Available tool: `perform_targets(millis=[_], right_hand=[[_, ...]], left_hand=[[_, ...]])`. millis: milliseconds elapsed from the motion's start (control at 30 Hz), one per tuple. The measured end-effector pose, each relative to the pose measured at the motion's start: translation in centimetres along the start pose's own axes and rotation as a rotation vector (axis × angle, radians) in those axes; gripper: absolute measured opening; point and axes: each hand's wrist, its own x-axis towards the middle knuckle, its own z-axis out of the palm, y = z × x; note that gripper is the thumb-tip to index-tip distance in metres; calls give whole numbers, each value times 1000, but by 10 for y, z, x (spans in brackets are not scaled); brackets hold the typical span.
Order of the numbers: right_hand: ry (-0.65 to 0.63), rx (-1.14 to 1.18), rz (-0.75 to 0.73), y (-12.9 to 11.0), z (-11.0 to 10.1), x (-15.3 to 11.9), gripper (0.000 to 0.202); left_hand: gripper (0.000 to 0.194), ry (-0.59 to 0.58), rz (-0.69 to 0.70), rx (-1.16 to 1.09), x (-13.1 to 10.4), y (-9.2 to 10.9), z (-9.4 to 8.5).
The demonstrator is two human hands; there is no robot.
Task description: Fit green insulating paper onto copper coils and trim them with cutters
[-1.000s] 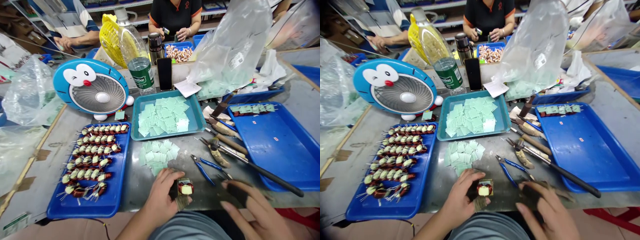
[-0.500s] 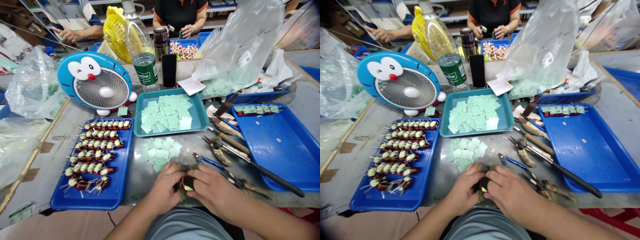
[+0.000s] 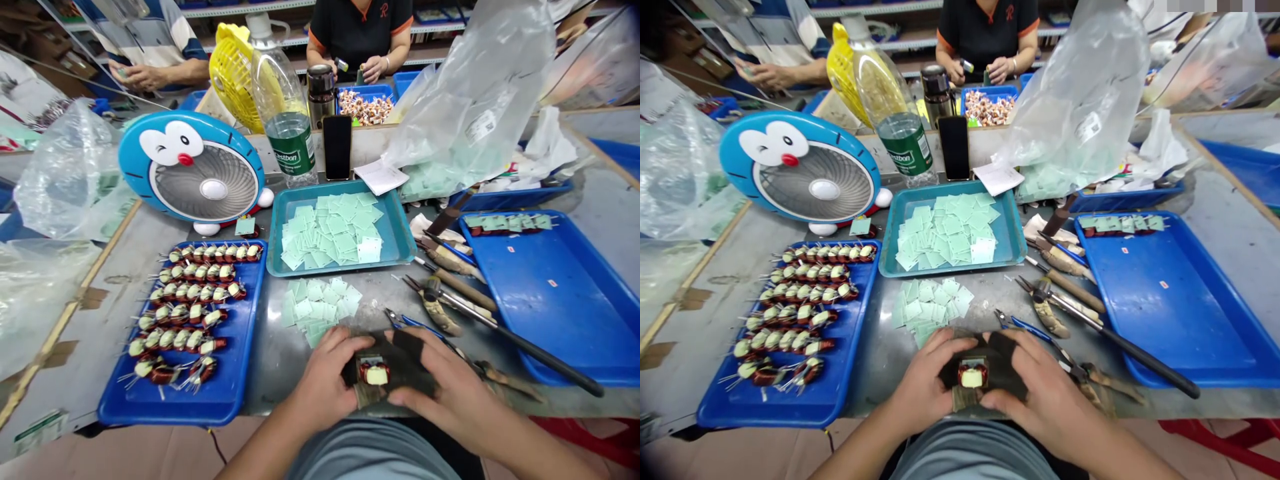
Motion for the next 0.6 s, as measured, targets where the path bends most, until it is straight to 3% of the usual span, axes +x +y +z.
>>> perform_targets(millis=[100,300,600], right_hand=[[19,-21,62,4,5,-14,61],[2,0,100,8,9,-22,57],[22,164,10,-11,0,-1,37]], left_hand=[[53,3,4,-7,-1,1,-1],[30,-33,17,-49,2,5,-3],[34,-14,-10,-30,2,7,0]])
